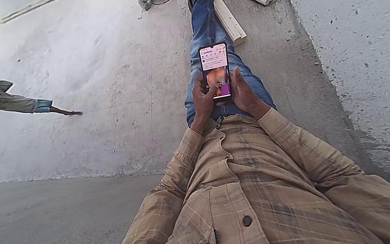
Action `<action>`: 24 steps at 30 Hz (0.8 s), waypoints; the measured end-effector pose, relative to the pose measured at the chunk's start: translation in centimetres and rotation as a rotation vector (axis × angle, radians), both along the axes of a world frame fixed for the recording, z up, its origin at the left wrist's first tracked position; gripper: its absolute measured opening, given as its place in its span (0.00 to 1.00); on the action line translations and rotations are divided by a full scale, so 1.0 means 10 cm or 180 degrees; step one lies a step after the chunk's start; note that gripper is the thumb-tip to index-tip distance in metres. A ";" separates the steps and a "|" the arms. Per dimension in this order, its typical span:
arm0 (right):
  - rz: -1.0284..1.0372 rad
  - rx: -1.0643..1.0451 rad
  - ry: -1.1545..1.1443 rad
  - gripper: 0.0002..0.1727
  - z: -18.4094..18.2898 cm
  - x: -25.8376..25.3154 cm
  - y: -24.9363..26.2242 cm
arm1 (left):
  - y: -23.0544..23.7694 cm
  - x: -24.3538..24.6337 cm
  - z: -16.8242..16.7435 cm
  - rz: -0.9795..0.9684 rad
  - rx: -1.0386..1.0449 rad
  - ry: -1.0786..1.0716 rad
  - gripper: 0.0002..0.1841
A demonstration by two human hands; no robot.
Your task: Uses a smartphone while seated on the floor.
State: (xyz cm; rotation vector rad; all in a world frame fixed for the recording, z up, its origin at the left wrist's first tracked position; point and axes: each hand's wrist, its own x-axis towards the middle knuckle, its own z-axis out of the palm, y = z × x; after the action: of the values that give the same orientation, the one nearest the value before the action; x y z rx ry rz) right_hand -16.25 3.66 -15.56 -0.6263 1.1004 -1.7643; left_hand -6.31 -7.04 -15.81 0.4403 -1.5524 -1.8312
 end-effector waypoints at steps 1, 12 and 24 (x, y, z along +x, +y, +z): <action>0.0001 -0.0012 0.0008 0.42 -0.01 0.00 0.00 | 0.00 0.00 0.00 0.0000 -0.0004 0.0003 0.18; 0.0019 0.0001 0.0075 0.44 -0.02 -0.01 0.00 | 0.01 0.00 0.02 0.0031 -0.0049 0.0004 0.17; 0.0020 -0.0048 0.0021 0.45 0.01 -0.03 0.04 | -0.05 0.24 -0.18 -0.0716 0.1098 -0.0128 0.26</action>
State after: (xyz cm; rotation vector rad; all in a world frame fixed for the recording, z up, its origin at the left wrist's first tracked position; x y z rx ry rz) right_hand -16.55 4.07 -15.49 -0.6444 1.0894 -1.7677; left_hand -3.94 -7.57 -17.60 0.4766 -1.3572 -2.2914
